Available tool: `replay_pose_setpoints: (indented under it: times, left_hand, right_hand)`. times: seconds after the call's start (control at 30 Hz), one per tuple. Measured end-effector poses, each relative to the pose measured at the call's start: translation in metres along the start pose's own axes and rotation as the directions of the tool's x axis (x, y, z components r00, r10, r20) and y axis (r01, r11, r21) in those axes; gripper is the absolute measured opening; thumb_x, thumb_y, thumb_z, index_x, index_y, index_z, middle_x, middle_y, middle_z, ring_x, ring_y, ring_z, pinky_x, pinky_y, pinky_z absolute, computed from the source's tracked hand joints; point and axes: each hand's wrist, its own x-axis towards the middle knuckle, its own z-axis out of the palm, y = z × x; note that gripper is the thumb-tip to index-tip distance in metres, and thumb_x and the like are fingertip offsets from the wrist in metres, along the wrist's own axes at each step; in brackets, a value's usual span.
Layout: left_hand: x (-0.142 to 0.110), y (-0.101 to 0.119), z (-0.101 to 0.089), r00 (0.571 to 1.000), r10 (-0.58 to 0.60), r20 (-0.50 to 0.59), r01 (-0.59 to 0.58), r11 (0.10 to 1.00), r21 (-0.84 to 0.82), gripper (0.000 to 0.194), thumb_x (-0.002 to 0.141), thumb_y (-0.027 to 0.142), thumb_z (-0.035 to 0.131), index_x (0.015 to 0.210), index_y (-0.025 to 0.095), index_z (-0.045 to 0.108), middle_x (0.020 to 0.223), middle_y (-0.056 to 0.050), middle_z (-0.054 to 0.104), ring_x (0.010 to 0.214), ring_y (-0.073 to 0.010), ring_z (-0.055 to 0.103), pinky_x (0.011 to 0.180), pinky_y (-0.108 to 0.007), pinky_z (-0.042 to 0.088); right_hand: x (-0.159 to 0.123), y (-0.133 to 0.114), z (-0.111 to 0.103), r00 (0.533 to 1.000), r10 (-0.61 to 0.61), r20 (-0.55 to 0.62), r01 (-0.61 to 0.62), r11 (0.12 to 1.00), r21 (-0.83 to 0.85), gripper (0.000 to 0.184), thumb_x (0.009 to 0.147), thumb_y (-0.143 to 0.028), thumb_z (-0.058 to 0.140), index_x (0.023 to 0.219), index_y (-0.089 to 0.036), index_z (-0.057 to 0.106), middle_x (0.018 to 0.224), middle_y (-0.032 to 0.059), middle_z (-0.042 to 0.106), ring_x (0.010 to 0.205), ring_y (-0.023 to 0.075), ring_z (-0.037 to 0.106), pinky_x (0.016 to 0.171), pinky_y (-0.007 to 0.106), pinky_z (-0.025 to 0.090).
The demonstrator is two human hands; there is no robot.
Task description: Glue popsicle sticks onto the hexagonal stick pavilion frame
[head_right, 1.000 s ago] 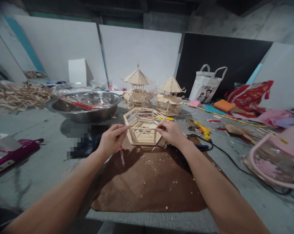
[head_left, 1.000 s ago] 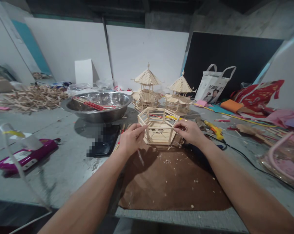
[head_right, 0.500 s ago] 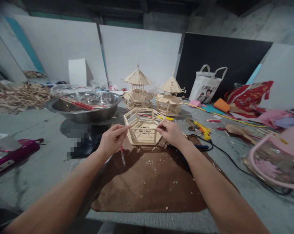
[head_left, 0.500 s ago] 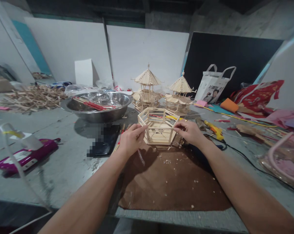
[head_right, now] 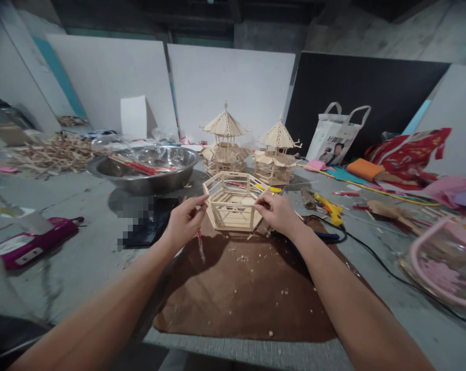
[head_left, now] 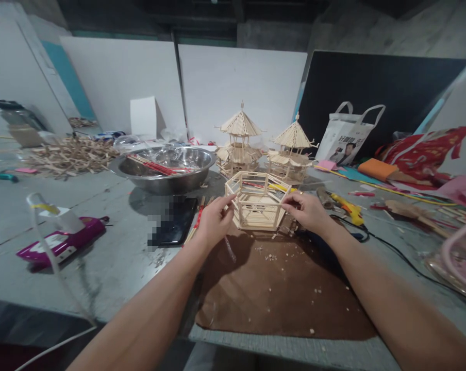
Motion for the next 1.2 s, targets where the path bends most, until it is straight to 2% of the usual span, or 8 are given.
replay_pose_setpoints:
  times: [0.23, 0.8, 1.0, 1.2]
  left_hand:
    - [0.001, 0.0042, -0.0025, 1.0, -0.008, 0.027, 0.009, 0.999, -0.032, 0.027, 0.073, 0.01, 0.045, 0.092, 0.017, 0.063, 0.07, -0.001, 0.056, 0.058, -0.0075, 0.049, 0.055, -0.019, 0.039]
    - [0.0008, 0.0054, -0.0025, 0.998, -0.051, 0.032, 0.052, 0.999, -0.017, 0.028, 0.073, 0.012, 0.045, 0.095, 0.016, 0.063, 0.075, -0.001, 0.059, 0.06, -0.0076, 0.051, 0.058, -0.018, 0.041]
    - [0.0028, 0.0029, -0.0021, 0.987, -0.158, -0.035, 0.16, 0.986, 0.054, 0.026, 0.073, 0.015, 0.045, 0.089, 0.017, 0.066, 0.078, -0.002, 0.063, 0.066, -0.0097, 0.055, 0.064, -0.019, 0.043]
    - [0.0039, 0.0016, -0.0012, 0.969, -0.244, -0.03, 0.245, 0.968, 0.049, 0.024, 0.072, 0.015, 0.047, 0.086, 0.016, 0.067, 0.078, -0.002, 0.064, 0.067, -0.0107, 0.057, 0.067, -0.02, 0.044]
  right_hand:
    - [-0.0001, -0.002, -0.0025, 1.0, 0.015, 0.023, -0.015, 1.0, 0.011, 0.009, 0.075, -0.023, 0.051, 0.073, -0.017, 0.058, 0.071, 0.0035, 0.061, 0.066, 0.0135, 0.054, 0.06, 0.025, 0.04]
    - [0.0002, -0.0008, -0.0047, 1.0, -0.005, 0.015, 0.006, 1.0, -0.025, 0.01, 0.075, -0.021, 0.051, 0.073, -0.017, 0.059, 0.072, 0.0032, 0.062, 0.065, 0.0131, 0.054, 0.06, 0.024, 0.039]
    - [0.0007, -0.0025, -0.0059, 1.0, -0.031, -0.001, 0.03, 0.999, -0.041, 0.01, 0.076, -0.021, 0.051, 0.072, -0.017, 0.058, 0.071, 0.0035, 0.061, 0.066, 0.0135, 0.054, 0.061, 0.025, 0.04]
    - [0.0005, -0.0013, -0.006, 1.0, -0.03, 0.005, 0.03, 0.999, -0.035, 0.009, 0.076, -0.021, 0.051, 0.072, -0.016, 0.058, 0.072, 0.0042, 0.062, 0.066, 0.0134, 0.054, 0.06, 0.024, 0.04]
